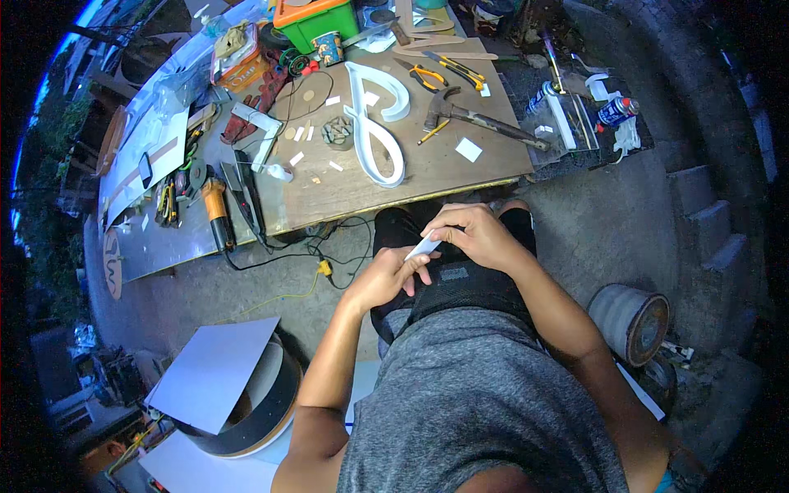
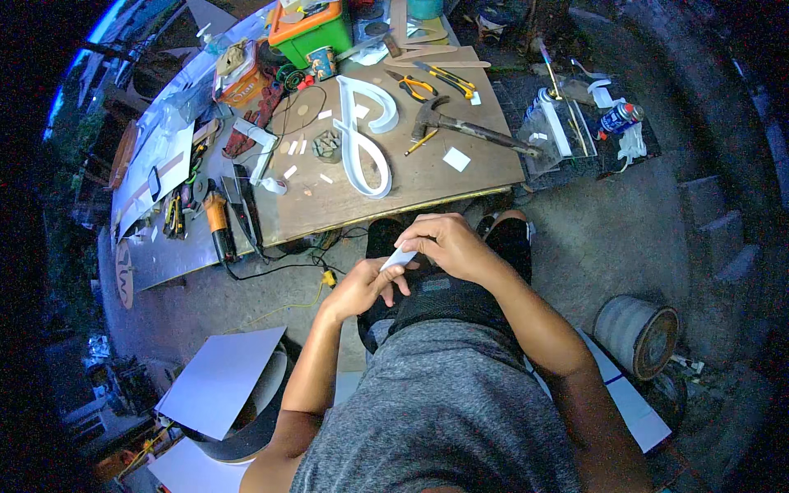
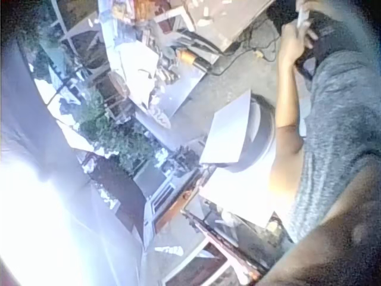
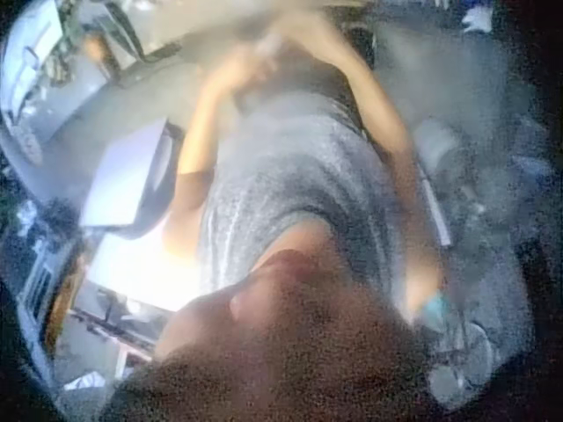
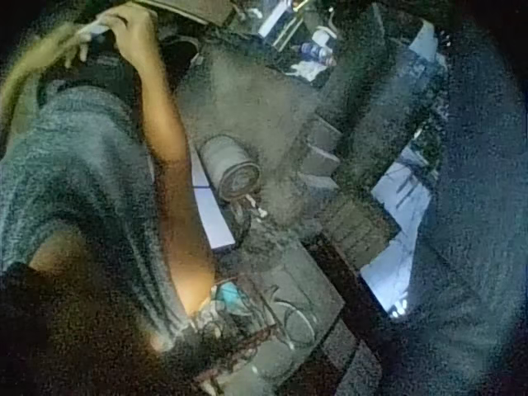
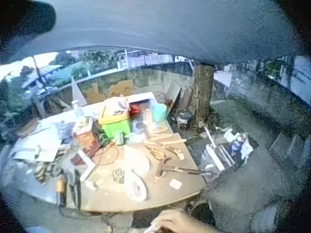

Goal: The recorder is assembling a 3D sign letter and finishing other sign components using tools like a utility knife and blowtorch.

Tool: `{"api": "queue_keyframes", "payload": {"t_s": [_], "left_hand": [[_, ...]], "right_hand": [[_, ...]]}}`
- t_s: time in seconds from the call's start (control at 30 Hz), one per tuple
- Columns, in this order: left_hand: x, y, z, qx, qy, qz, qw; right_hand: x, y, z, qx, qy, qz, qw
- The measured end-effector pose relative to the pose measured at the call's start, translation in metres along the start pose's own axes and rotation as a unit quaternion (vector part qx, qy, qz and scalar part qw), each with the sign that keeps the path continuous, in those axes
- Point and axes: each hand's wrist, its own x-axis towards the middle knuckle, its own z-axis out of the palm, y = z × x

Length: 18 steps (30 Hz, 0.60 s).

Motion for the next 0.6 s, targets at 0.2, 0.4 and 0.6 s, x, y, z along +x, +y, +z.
{"api": "queue_keyframes", "payload": {"t_s": [0.2,0.4,0.6], "left_hand": [[-0.011,-0.014,-0.018,-0.230,0.092,0.049,0.968],[0.008,-0.043,-0.070,-0.301,0.253,0.042,0.918],[0.052,-0.132,-0.124,0.272,0.498,-0.070,0.820]], "right_hand": [[-0.004,0.015,-0.008,-0.020,0.001,0.065,0.998],[-0.022,0.036,-0.032,-0.029,0.045,0.131,0.990],[-0.031,0.049,-0.037,0.002,0.058,0.149,0.987]]}}
